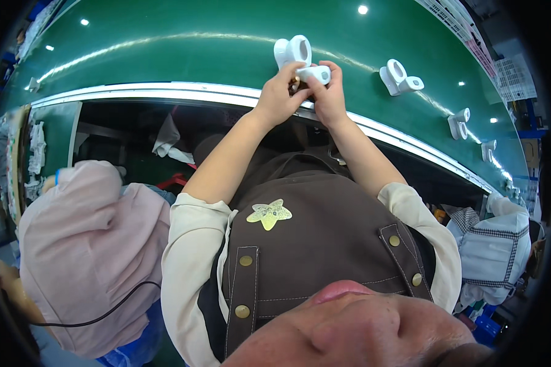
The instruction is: Assembling small plastic components by inserting metal contacts into plastic housings on a production line.
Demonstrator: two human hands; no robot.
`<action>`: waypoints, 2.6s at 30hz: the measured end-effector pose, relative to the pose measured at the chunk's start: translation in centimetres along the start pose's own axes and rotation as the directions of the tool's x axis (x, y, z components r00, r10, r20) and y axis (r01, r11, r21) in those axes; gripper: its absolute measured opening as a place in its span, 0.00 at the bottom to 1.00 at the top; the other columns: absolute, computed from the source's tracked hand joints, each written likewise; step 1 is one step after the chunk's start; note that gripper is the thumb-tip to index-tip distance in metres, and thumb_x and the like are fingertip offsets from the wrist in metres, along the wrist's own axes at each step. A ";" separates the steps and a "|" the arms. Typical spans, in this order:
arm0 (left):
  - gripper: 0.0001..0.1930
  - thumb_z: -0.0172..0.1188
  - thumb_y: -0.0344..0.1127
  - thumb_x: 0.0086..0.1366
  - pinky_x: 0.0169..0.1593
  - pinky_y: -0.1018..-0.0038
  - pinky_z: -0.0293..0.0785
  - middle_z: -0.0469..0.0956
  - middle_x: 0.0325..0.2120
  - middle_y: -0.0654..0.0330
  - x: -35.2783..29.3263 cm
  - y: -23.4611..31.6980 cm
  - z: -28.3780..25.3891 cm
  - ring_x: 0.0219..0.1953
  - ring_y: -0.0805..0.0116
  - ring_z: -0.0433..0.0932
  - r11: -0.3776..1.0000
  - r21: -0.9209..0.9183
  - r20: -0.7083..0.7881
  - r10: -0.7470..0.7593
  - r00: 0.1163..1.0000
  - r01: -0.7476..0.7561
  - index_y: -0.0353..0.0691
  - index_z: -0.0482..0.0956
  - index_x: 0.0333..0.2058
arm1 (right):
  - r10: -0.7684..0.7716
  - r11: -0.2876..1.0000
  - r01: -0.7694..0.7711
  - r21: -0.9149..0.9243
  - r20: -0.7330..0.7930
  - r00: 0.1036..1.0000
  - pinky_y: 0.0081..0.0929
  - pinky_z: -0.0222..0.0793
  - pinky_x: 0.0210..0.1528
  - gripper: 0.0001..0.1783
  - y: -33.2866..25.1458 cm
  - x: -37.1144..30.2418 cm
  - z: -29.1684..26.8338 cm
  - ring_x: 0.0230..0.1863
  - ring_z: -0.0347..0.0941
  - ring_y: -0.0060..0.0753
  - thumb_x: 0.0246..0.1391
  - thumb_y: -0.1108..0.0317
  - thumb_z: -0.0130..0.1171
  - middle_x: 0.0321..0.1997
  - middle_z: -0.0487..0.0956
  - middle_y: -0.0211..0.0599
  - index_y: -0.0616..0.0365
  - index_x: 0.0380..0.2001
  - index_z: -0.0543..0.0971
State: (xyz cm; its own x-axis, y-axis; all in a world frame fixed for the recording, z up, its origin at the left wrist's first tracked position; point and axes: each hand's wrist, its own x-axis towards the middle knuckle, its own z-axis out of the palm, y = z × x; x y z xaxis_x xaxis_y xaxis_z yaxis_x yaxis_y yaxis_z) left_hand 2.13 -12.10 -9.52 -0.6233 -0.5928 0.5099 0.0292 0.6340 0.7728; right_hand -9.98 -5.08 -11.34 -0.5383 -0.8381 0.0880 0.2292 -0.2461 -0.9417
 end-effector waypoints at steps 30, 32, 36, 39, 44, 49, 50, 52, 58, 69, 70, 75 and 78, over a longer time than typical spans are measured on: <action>0.14 0.63 0.22 0.53 0.34 0.82 0.65 0.68 0.30 0.63 -0.7 1.8 -5.8 0.33 0.75 0.68 0.958 -0.204 -0.338 0.123 0.933 -0.200 0.40 0.81 0.39 | 0.314 0.749 -0.509 0.425 0.449 0.837 0.25 0.55 0.17 0.40 -0.7 0.7 1.5 0.15 0.61 0.33 0.53 0.34 0.29 0.27 0.75 0.42 0.61 0.40 0.74; 0.15 0.64 0.22 0.51 0.34 0.82 0.66 0.68 0.28 0.63 -0.6 2.0 -6.1 0.33 0.73 0.69 0.968 -0.065 -0.336 0.208 0.919 -0.243 0.41 0.81 0.39 | 0.315 0.742 -0.519 0.425 0.462 0.829 0.25 0.55 0.17 0.40 -0.3 0.8 1.5 0.15 0.61 0.33 0.53 0.34 0.28 0.27 0.75 0.42 0.61 0.40 0.74; 0.14 0.65 0.21 0.48 0.29 0.79 0.69 0.70 0.26 0.62 -0.3 2.1 -6.0 0.29 0.72 0.72 0.959 -0.002 -0.324 0.268 0.907 -0.284 0.42 0.81 0.35 | 0.342 0.732 -0.529 0.430 0.440 0.830 0.25 0.55 0.17 0.40 -0.2 0.8 2.0 0.14 0.61 0.32 0.52 0.34 0.28 0.25 0.74 0.42 0.61 0.40 0.73; 0.13 0.65 0.21 0.47 0.26 0.77 0.70 0.71 0.26 0.61 -0.4 1.2 -5.9 0.25 0.70 0.73 0.941 0.098 -0.285 0.339 0.897 -0.324 0.42 0.81 0.33 | 0.300 0.752 -0.530 0.393 0.513 0.805 0.21 0.56 0.14 0.42 0.4 1.0 2.1 0.13 0.61 0.29 0.52 0.32 0.27 0.22 0.74 0.41 0.60 0.44 0.71; 0.13 0.66 0.22 0.46 0.24 0.76 0.71 0.71 0.27 0.60 -1.1 0.7 -5.9 0.24 0.67 0.73 0.925 0.189 -0.271 0.372 0.888 -0.330 0.41 0.81 0.34 | 0.375 0.720 -0.534 0.443 0.400 0.836 0.24 0.55 0.16 0.41 0.2 0.9 3.0 0.13 0.60 0.32 0.51 0.32 0.29 0.20 0.73 0.43 0.61 0.40 0.73; 0.12 0.67 0.25 0.47 0.25 0.75 0.70 0.70 0.28 0.60 -1.2 0.5 -6.7 0.23 0.68 0.72 0.932 0.217 -0.268 0.343 0.901 -0.290 0.40 0.81 0.34 | 0.356 0.716 -0.520 0.466 0.398 0.846 0.24 0.55 0.15 0.41 0.2 1.0 3.8 0.13 0.60 0.32 0.51 0.32 0.30 0.20 0.73 0.42 0.59 0.40 0.74; 0.12 0.67 0.25 0.47 0.25 0.75 0.70 0.70 0.28 0.60 -1.2 0.4 -6.8 0.23 0.68 0.72 0.932 0.217 -0.267 0.343 0.901 -0.290 0.40 0.81 0.34 | 0.349 0.713 -0.520 0.471 0.405 0.845 0.24 0.55 0.15 0.40 0.3 0.9 3.9 0.13 0.60 0.31 0.50 0.32 0.31 0.21 0.73 0.41 0.58 0.39 0.75; 0.17 0.67 0.25 0.47 0.27 0.76 0.70 0.68 0.33 0.59 -1.3 0.4 -7.1 0.27 0.70 0.72 0.952 0.149 -0.278 0.301 0.912 -0.268 0.39 0.78 0.39 | 0.342 0.710 -0.519 0.476 0.412 0.845 0.23 0.55 0.15 0.40 0.5 0.9 4.1 0.13 0.60 0.31 0.50 0.31 0.31 0.21 0.73 0.41 0.57 0.39 0.75; 0.34 0.66 0.24 0.48 0.36 0.80 0.68 0.63 0.42 0.58 -1.3 0.7 -7.1 0.35 0.75 0.67 0.879 -0.438 -0.246 -0.320 0.915 0.189 0.38 0.60 0.53 | 0.321 0.739 -0.489 0.463 0.397 0.860 0.21 0.55 0.15 0.38 0.6 0.8 5.1 0.13 0.60 0.30 0.49 0.31 0.33 0.21 0.73 0.39 0.55 0.38 0.76; 0.24 0.50 0.29 0.60 0.46 0.78 0.63 0.60 0.43 0.59 -1.6 -2.8 -9.7 0.42 0.74 0.62 0.718 -0.679 -0.106 -0.307 0.946 0.156 0.34 0.61 0.56 | 0.263 0.741 -0.453 0.496 0.406 0.875 0.22 0.52 0.16 0.40 1.5 1.4 5.8 0.14 0.57 0.28 0.49 0.31 0.32 0.25 0.72 0.37 0.58 0.41 0.73; 0.22 0.47 0.29 0.62 0.45 0.78 0.63 0.61 0.43 0.59 -1.8 -3.0 -10.0 0.42 0.74 0.61 0.694 -0.717 -0.109 -0.210 0.972 0.069 0.34 0.63 0.56 | 0.263 0.741 -0.452 0.497 0.405 0.876 0.22 0.52 0.16 0.40 1.5 1.4 6.0 0.14 0.57 0.28 0.49 0.31 0.32 0.25 0.72 0.37 0.58 0.41 0.73; 0.22 0.46 0.23 0.62 0.39 0.80 0.68 0.61 0.42 0.57 -1.8 -1.9 -10.7 0.35 0.74 0.67 0.891 -0.453 -0.154 -0.074 0.985 -0.004 0.34 0.62 0.57 | 0.318 0.721 -0.487 0.494 0.389 0.865 0.25 0.53 0.17 0.41 1.4 1.7 6.7 0.16 0.60 0.32 0.51 0.31 0.28 0.23 0.69 0.39 0.60 0.37 0.73; 0.24 0.50 0.20 0.61 0.36 0.80 0.71 0.65 0.39 0.58 -1.7 -1.8 -10.7 0.31 0.74 0.71 0.923 -0.364 -0.214 0.045 0.976 -0.123 0.34 0.62 0.57 | 0.313 0.709 -0.494 0.503 0.404 0.859 0.26 0.54 0.18 0.41 1.6 1.9 7.0 0.16 0.60 0.32 0.52 0.32 0.28 0.22 0.69 0.39 0.60 0.37 0.73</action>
State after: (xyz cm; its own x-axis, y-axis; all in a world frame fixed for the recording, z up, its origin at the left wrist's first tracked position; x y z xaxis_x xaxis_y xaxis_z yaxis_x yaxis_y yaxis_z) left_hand 11.49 -17.50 -7.71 -0.4393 -0.6564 0.6132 0.3878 0.4771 0.7886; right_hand -4.96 -10.45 -10.46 -0.0632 -0.9941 -0.0878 0.8363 -0.0047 -0.5482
